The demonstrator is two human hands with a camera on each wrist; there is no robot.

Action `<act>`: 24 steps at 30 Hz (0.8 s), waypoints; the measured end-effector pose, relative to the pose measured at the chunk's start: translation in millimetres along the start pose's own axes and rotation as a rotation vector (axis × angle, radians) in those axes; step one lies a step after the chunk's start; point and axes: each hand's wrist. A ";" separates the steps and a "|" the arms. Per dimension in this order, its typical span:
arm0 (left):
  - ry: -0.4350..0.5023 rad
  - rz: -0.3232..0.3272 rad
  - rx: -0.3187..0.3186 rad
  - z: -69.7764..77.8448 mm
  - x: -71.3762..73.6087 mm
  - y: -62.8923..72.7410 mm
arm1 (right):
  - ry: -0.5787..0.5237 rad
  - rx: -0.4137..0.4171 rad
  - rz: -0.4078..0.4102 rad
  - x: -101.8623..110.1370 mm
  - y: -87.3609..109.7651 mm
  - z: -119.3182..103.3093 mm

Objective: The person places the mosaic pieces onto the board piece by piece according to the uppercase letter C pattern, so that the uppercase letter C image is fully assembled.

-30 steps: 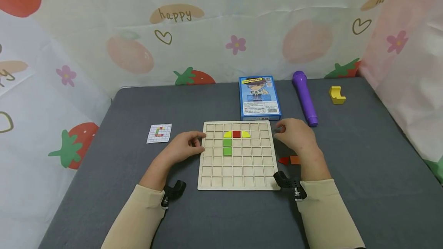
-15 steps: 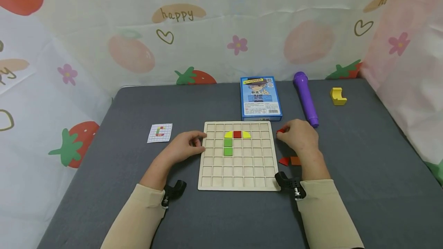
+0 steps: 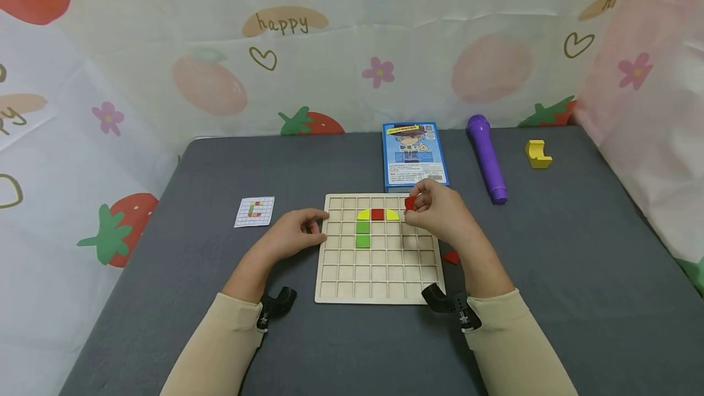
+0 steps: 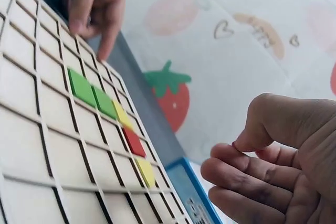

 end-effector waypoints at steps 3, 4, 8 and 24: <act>-0.004 0.000 0.002 -1.0 0.0 -0.4 | -0.046 0.008 -0.070 -10.8 0.5 -4.4; -0.006 0.000 0.005 -1.1 0.1 -0.5 | -0.045 0.013 -0.094 -14.1 0.7 -5.3; -0.014 -0.002 0.009 -2.0 0.5 -1.0 | 0.007 0.061 -0.182 -24.8 2.4 -9.9; -0.022 0.001 -0.002 0.0 0.9 -0.2 | 0.404 0.085 -0.367 -65.8 10.1 -18.7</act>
Point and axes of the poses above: each hand's wrist, its own y-axis away from the middle knuckle, its own x-axis out of the back of the hand, z = x × y, and after that the axes turned 7 degrees about -y, right-handed
